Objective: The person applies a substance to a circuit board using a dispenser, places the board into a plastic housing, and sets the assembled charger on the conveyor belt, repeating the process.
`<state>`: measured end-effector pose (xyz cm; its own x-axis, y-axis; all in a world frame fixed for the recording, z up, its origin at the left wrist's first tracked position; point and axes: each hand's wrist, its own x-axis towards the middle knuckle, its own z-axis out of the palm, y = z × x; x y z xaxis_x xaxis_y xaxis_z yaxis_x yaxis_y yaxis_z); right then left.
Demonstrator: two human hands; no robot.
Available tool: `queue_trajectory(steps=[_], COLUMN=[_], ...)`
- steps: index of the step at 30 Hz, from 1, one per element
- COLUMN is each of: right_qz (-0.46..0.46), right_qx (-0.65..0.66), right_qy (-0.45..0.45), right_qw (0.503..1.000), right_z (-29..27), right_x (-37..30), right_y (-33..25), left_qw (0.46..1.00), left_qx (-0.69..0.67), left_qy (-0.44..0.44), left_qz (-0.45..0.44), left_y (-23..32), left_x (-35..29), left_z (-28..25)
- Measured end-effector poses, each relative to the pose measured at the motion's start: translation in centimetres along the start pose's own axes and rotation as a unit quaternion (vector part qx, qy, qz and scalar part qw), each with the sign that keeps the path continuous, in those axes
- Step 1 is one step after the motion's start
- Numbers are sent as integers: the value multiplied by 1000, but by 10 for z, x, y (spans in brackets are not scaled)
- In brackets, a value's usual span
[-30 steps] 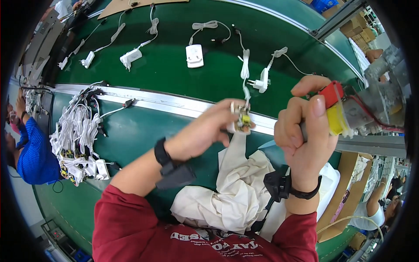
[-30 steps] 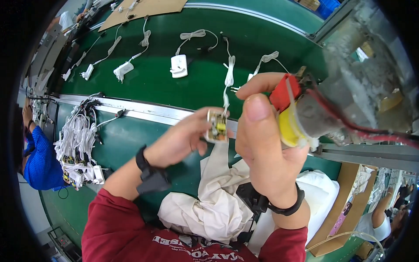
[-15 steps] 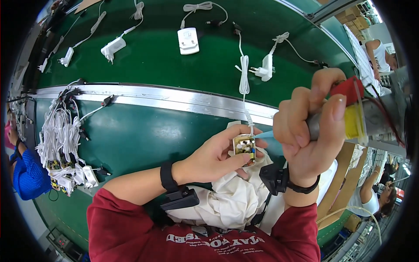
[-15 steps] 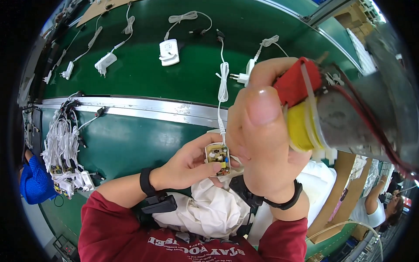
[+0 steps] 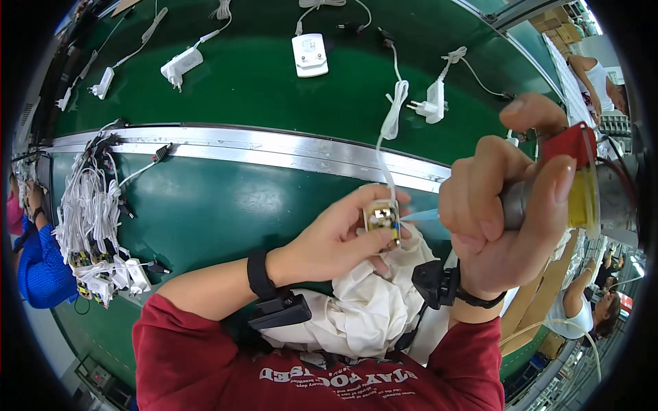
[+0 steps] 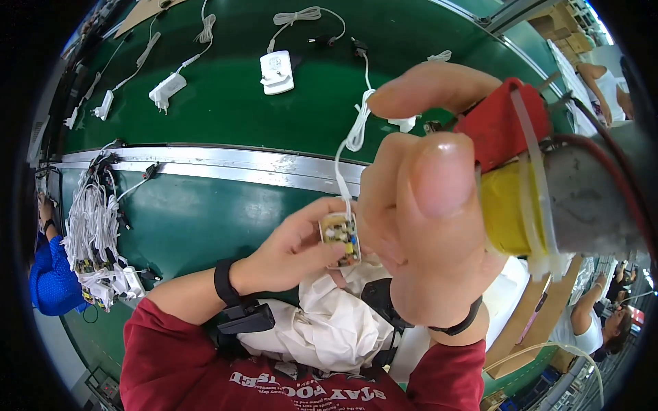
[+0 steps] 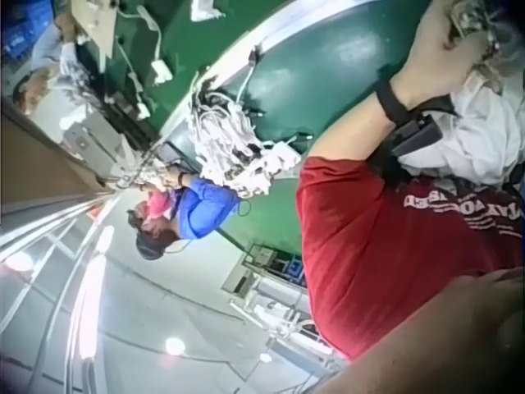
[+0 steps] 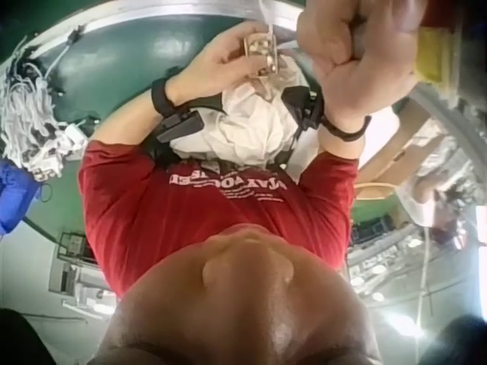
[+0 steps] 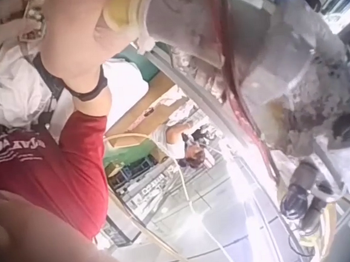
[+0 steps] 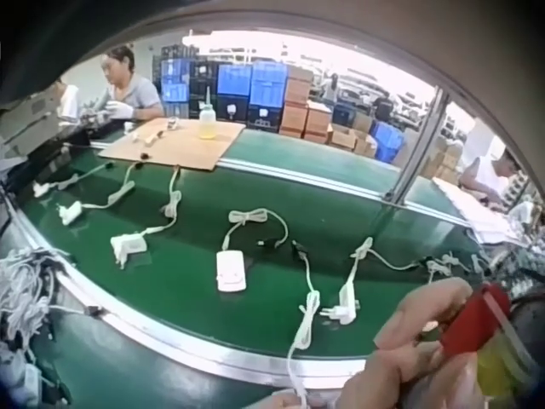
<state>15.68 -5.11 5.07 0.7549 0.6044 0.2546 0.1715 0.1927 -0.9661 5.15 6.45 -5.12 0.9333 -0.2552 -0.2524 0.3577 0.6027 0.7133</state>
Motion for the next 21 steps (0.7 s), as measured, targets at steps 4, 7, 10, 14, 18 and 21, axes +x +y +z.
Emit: queue_trajectory(steps=[4, 7, 10, 14, 18, 21], right_qz=[30, 33, 36, 38, 40, 42], right_qx=[34, 34, 34, 33, 32, 30], right_qy=[-16, -22, -28, -33, -37, -40], right_qw=[999, 999, 998, 998, 998, 998], right_z=[-1, -2, -2, 1, -1, -1], right_x=[-5, -9, -7, -4, -7, -9], right_y=[-2, -2, 1, 6, 8, 10], left_qw=[999, 997, 996, 997, 997, 994], left_qx=[-44, -72, -72, -72, -71, -103], left_qy=[20, 19, 15, 19, 10, 0], left_qz=[20, 34, 41, 31, 42, 24], left_y=[4, 3, 2, 3, 0, 0], left_x=[3, 3, 3, 5, 7, 8], left_z=[-12, -14, -14, -16, -18, -19])
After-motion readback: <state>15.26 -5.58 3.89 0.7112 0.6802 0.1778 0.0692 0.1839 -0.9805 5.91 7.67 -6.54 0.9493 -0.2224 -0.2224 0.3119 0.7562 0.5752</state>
